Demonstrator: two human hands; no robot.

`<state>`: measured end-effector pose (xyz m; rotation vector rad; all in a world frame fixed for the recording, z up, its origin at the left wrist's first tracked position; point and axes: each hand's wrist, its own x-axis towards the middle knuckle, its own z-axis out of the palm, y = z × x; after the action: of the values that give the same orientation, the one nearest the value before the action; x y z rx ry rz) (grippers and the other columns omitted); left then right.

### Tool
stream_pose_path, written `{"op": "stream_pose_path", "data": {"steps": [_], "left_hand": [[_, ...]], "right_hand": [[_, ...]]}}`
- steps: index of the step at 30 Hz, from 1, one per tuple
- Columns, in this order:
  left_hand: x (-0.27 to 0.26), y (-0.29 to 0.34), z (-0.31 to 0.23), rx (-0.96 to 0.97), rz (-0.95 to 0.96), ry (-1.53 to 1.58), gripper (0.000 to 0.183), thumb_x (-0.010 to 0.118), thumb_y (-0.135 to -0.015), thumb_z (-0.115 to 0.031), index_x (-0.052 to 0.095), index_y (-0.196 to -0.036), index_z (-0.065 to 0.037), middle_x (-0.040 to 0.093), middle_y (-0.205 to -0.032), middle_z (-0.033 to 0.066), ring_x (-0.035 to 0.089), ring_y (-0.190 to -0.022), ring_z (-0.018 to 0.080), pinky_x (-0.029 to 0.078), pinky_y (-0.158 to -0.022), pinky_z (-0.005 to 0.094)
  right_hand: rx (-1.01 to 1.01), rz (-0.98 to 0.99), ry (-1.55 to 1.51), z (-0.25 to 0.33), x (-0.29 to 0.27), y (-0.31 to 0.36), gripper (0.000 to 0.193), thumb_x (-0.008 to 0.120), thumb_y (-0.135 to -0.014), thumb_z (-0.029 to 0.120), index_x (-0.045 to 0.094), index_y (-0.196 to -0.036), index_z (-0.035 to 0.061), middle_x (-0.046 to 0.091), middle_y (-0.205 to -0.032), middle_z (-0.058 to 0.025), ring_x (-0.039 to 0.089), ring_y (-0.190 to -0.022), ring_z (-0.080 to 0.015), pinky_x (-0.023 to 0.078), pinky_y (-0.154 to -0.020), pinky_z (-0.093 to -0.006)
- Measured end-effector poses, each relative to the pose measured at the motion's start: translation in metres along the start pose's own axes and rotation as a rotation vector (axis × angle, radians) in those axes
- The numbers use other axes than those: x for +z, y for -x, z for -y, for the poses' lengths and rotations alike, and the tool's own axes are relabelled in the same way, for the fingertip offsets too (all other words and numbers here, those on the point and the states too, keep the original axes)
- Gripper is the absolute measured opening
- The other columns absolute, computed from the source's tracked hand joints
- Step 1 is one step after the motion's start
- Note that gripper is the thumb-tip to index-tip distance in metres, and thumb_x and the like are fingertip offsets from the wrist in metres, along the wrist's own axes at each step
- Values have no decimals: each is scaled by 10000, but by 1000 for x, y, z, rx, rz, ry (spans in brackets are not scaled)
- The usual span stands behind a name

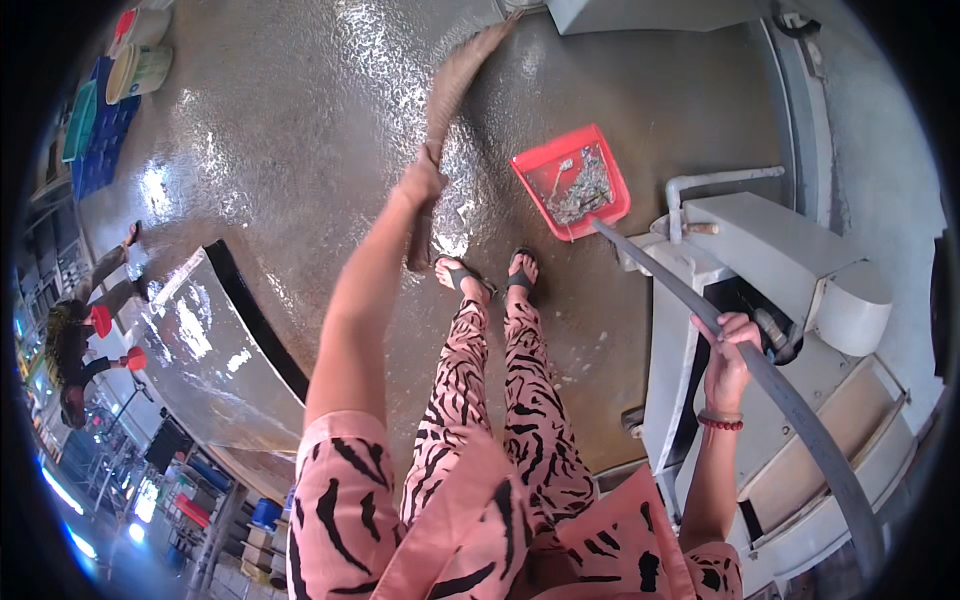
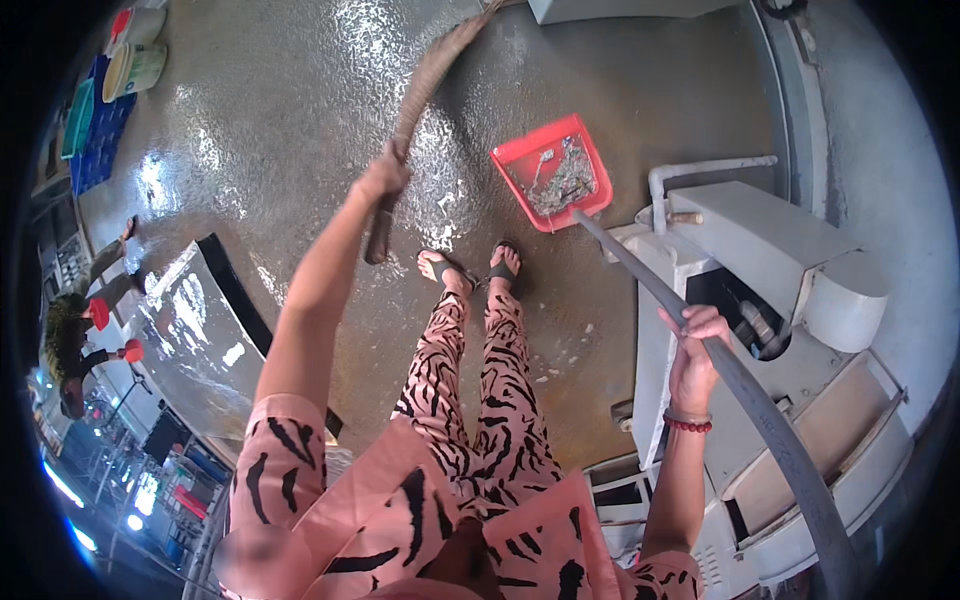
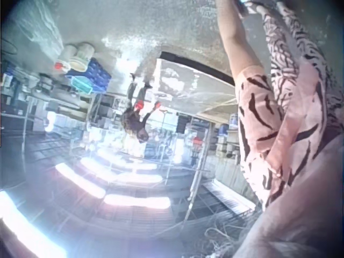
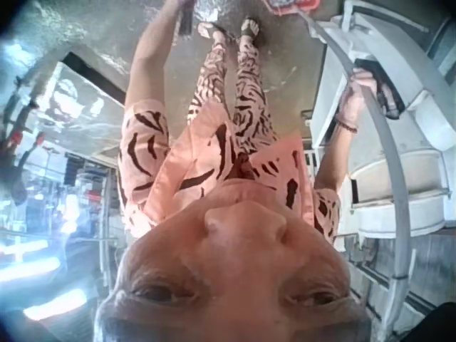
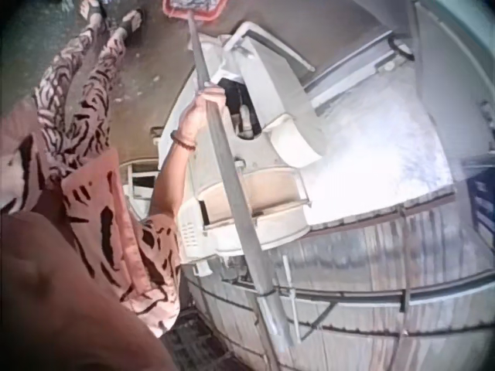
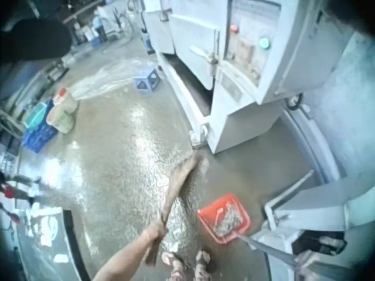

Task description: The person sweeps metal fragments and debris from a workshop floor into a dustpan using a straw broom, repeatedly moving around the workspace to collect more material.

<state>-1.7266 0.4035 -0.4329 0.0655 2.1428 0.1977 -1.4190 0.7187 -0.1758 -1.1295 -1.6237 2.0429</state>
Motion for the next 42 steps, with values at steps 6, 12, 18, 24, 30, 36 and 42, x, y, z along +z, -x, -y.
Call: {"op": "stream_pose_path", "data": {"steps": [6,12,18,24,30,36,42], "left_hand": [[40,122,2,70,425,-162,876,533,-694,-45,45,-1417,-136,613,-890,284,642,-676,348,514,-582,418],[-39,170,10,40,334,-216,887,496,-627,16,126,-1411,-169,615,-752,216,608,-528,245,443,-402,364],[18,85,14,-91,281,395,757,530,-689,-62,187,-1360,-137,590,-867,233,619,-677,296,492,-537,386],[30,131,2,32,484,-187,942,578,-632,-73,53,-1414,-90,595,-984,288,604,-903,378,500,-715,428],[-59,172,-79,120,435,-329,842,510,-696,-36,100,-1420,-164,621,-854,239,620,-575,290,505,-538,377],[-77,32,-193,565,235,-511,758,491,-733,-110,138,-1405,-108,604,-933,271,632,-753,340,507,-656,391],[-38,-77,-368,523,233,-545,898,597,-616,-68,147,-1392,-120,554,-1116,255,589,-973,336,492,-781,388]], "right_hand": [[-30,-16,49,1,0,-5,177,448,-694,-143,426,-693,33,430,-762,-71,448,-862,-191,506,-814,-458],[-57,-24,34,1,-6,-5,153,446,-676,-148,446,-676,5,450,-772,-72,474,-835,-175,533,-786,-416],[-56,13,85,-2,8,-3,177,432,-650,-144,434,-687,29,426,-779,-72,460,-861,-198,523,-807,-453],[-60,-52,84,-4,-5,-2,178,453,-657,-148,446,-678,29,433,-768,-69,465,-830,-175,539,-784,-414],[-94,-267,-73,-9,-21,27,189,478,-686,-148,443,-678,37,446,-770,-68,476,-807,-166,533,-779,-406],[-189,-523,-100,-20,-3,108,172,542,-741,-82,464,-678,59,449,-752,-52,470,-802,-177,526,-778,-454],[-172,-836,-210,-45,49,161,156,561,-716,-22,450,-693,86,400,-743,-44,421,-828,-197,488,-816,-567]]}}
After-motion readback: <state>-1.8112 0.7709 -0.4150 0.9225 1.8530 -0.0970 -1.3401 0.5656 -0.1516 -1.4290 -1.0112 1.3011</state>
